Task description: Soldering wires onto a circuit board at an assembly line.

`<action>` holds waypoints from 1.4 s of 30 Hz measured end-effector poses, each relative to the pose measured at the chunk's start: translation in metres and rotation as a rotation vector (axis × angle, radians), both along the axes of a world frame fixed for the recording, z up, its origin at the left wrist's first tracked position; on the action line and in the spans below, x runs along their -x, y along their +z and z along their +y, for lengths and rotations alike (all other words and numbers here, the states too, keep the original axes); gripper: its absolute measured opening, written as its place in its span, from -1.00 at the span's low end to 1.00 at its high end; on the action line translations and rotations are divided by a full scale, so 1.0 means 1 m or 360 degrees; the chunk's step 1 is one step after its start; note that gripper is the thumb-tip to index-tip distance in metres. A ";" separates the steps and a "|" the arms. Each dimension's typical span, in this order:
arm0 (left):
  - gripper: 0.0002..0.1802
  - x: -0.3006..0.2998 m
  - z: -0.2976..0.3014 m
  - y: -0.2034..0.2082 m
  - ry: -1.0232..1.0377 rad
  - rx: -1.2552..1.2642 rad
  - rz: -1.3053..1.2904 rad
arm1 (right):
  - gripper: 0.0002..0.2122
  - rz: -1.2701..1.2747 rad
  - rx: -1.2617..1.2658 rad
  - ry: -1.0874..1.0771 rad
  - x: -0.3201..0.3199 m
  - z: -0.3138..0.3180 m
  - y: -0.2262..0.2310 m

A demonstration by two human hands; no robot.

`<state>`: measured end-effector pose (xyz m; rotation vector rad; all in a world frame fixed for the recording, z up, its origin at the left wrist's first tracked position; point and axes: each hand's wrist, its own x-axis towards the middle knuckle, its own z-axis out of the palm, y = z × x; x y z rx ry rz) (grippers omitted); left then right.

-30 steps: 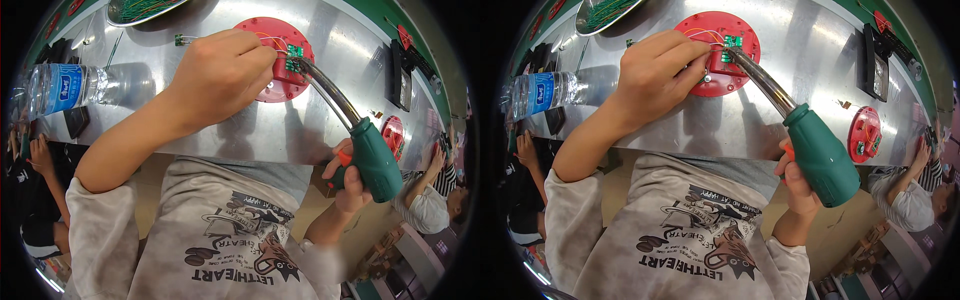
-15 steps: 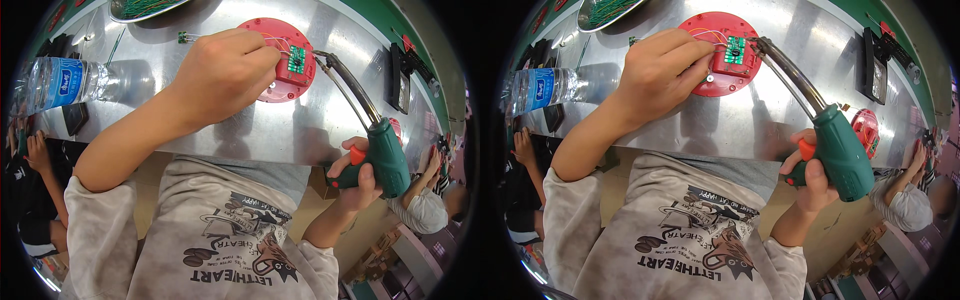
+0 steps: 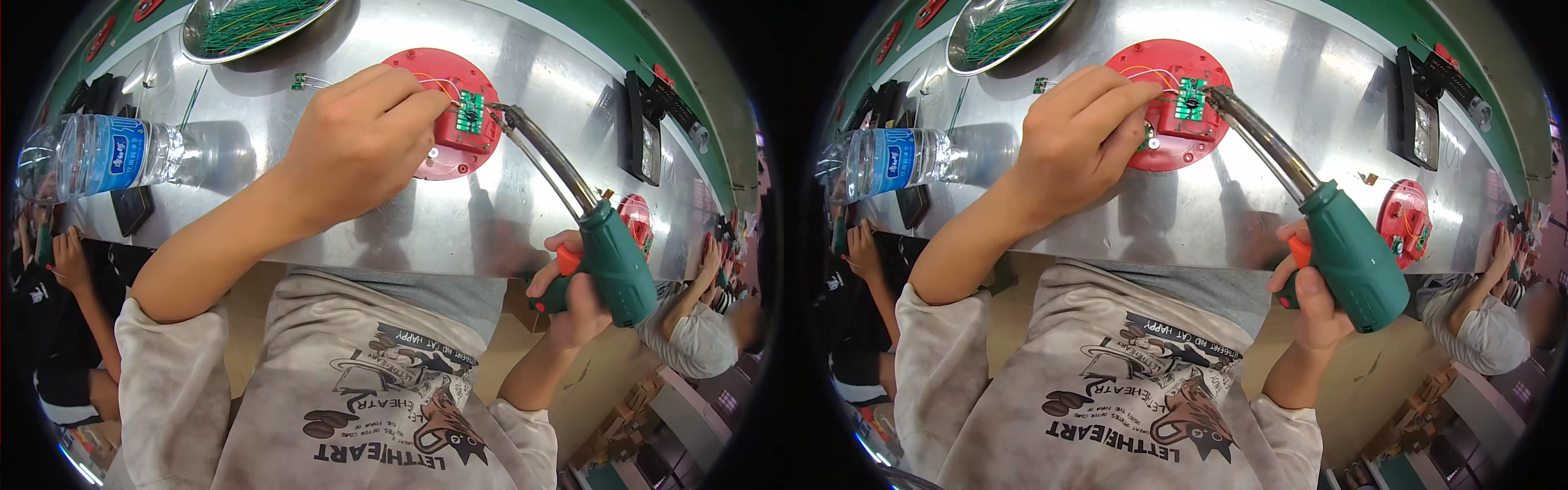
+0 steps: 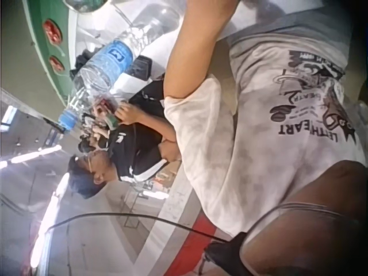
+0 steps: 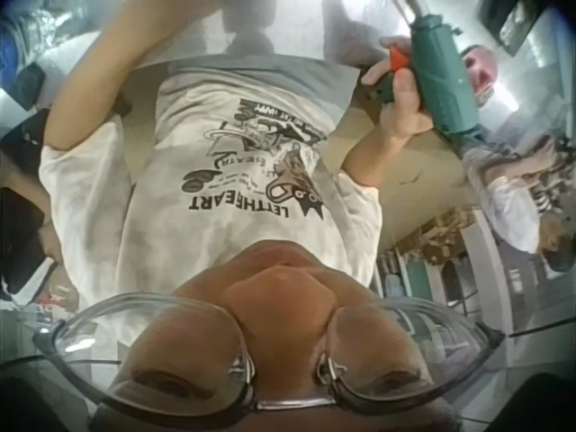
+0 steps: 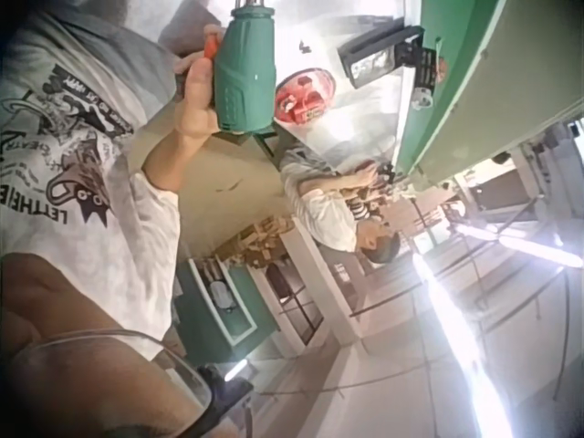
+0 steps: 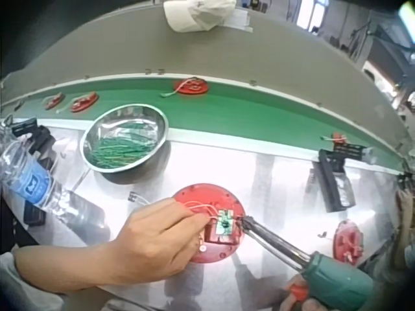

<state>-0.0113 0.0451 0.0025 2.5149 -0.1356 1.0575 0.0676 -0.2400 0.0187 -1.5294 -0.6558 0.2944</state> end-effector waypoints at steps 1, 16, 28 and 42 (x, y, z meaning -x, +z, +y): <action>-0.75 0.000 0.001 0.000 -0.0003 -0.0027 -0.0033 | -0.48 -0.0001 -0.0003 -0.0002 0.000 0.000 0.001; -0.79 -0.002 0.005 -0.004 -0.0041 -0.0086 -0.0022 | -0.47 0.0019 0.0146 0.0082 0.004 0.002 0.006; -0.83 -0.001 0.005 -0.004 -0.0095 -0.0032 0.0029 | -0.61 0.0061 0.0107 0.0029 0.006 0.004 0.005; -0.85 -0.003 0.005 -0.003 -0.0104 -0.0029 0.0033 | -0.62 0.0238 0.0101 -0.0011 0.005 0.001 0.002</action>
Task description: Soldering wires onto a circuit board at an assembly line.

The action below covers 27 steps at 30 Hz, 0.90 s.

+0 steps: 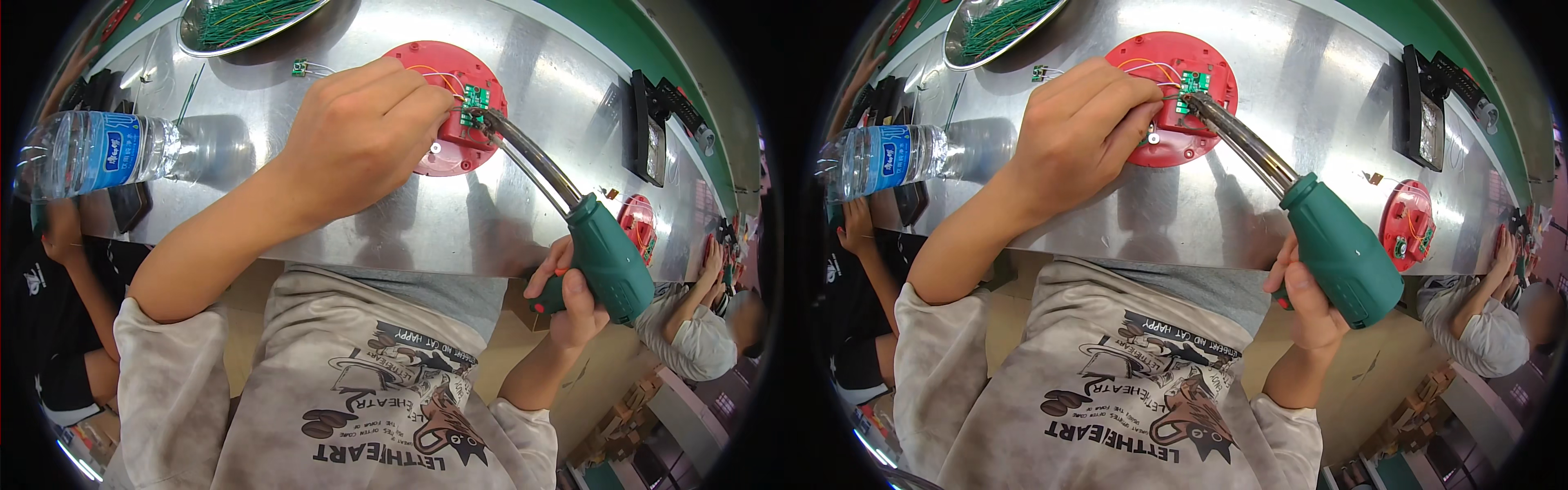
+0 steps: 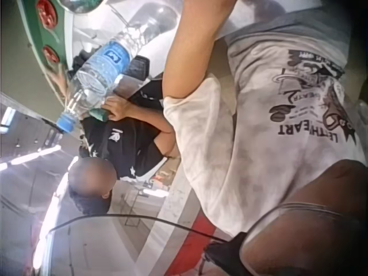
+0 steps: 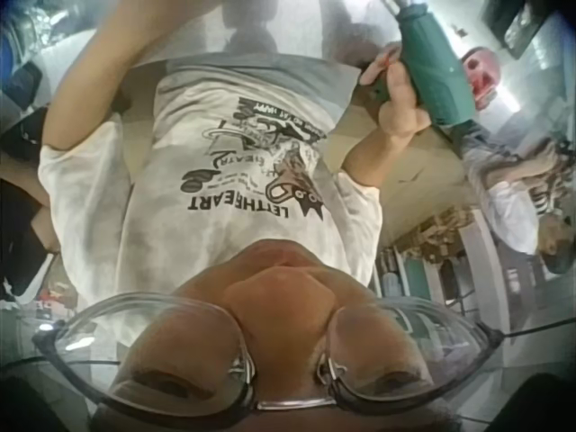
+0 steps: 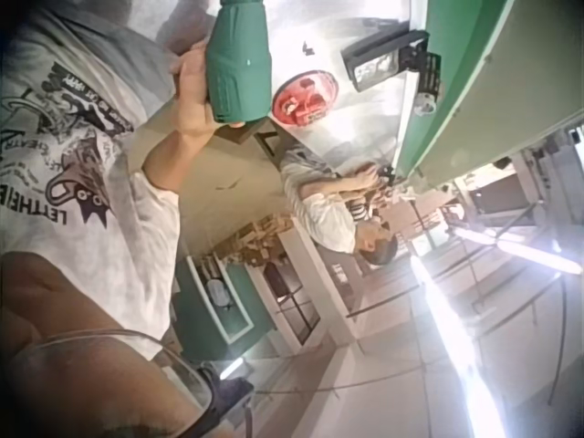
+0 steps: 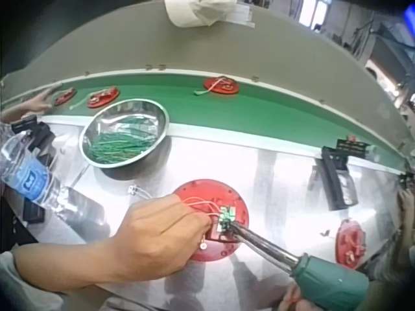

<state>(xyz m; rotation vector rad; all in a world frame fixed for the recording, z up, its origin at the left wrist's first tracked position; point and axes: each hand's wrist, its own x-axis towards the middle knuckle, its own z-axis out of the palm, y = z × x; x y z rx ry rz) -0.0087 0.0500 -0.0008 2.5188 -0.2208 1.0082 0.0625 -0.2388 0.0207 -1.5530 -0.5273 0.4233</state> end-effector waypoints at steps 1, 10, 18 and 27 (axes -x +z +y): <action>-0.84 -0.001 0.000 -0.001 0.0027 -0.0022 -0.0024 | -0.62 -0.0004 -0.0006 0.0001 -0.003 0.000 0.000; -0.85 0.000 -0.003 0.002 0.0042 -0.0042 0.0010 | -0.59 -0.0189 -0.0305 -0.0025 -0.031 -0.002 0.003; -0.85 0.003 -0.004 0.009 0.0018 -0.0026 0.0092 | -0.66 0.0047 -0.0556 -0.0221 -0.059 0.009 0.000; -0.78 -0.002 -0.004 0.016 0.0047 -0.0149 0.0044 | -0.69 0.0266 -0.0542 -0.0412 -0.061 0.013 -0.001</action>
